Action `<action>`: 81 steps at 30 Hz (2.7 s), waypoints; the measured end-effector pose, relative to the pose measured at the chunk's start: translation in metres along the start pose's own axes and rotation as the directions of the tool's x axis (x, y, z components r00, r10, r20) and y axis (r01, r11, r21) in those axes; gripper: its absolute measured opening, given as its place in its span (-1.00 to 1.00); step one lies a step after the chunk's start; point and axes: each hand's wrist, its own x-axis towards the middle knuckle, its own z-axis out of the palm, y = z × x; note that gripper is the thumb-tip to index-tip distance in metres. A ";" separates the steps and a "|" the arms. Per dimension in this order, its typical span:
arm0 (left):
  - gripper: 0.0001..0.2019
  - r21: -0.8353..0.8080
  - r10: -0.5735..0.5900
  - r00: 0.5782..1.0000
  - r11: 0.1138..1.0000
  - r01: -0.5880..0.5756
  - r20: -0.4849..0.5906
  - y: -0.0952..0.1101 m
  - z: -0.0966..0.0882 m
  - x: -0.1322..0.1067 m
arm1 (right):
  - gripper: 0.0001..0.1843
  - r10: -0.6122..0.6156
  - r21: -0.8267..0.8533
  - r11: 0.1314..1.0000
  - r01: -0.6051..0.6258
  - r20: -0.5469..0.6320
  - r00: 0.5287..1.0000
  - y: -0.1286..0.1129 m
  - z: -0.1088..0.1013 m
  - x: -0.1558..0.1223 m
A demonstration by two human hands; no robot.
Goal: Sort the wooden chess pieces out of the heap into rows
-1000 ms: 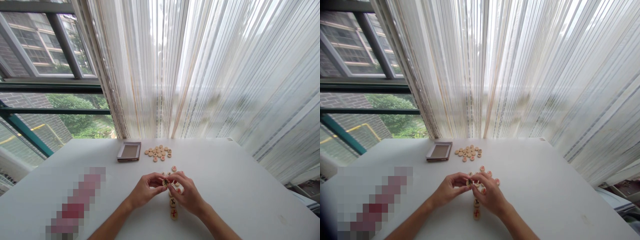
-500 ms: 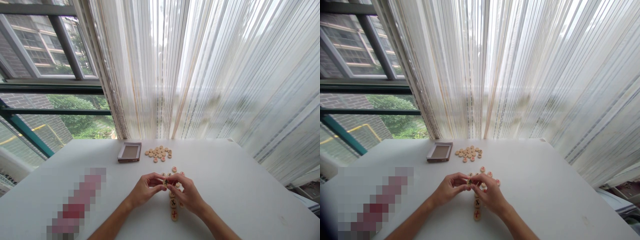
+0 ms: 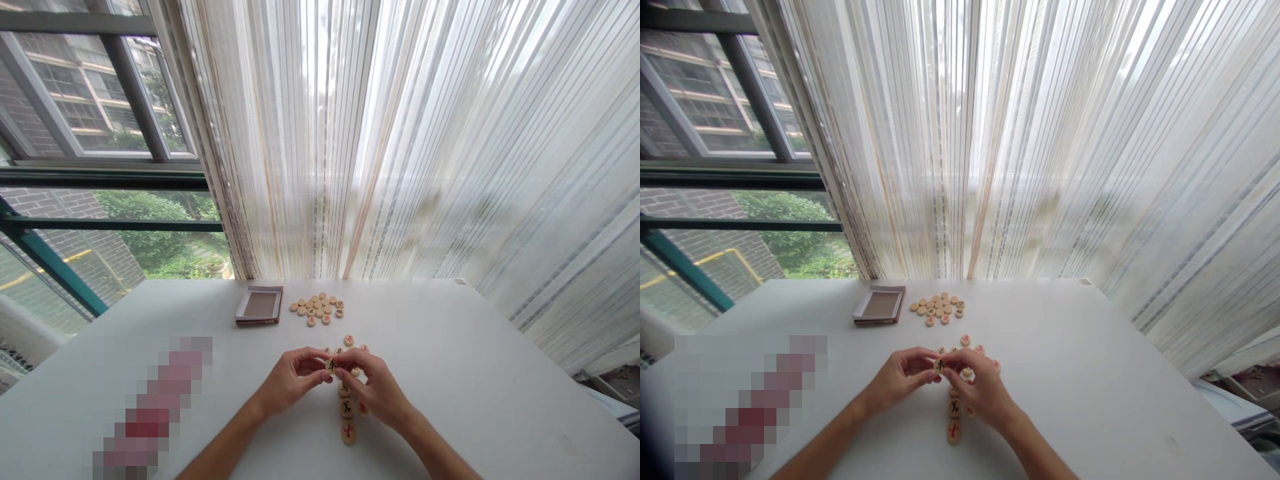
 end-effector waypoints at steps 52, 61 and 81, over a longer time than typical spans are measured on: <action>-0.79 0.538 0.324 0.945 0.806 -0.248 -0.050 0.004 0.006 -0.006 | -0.77 0.182 0.189 0.962 -0.199 0.101 0.978 -0.005 0.003 -0.001; -0.77 0.355 0.209 0.976 0.918 -0.175 -0.060 0.008 0.009 -0.005 | -0.82 0.201 0.193 0.958 -0.213 0.079 0.976 -0.004 0.003 0.002; -0.69 -0.008 0.051 0.997 0.999 -0.052 -0.063 -0.004 0.009 -0.002 | -0.86 0.138 0.166 0.977 -0.137 0.004 0.990 0.000 0.008 -0.003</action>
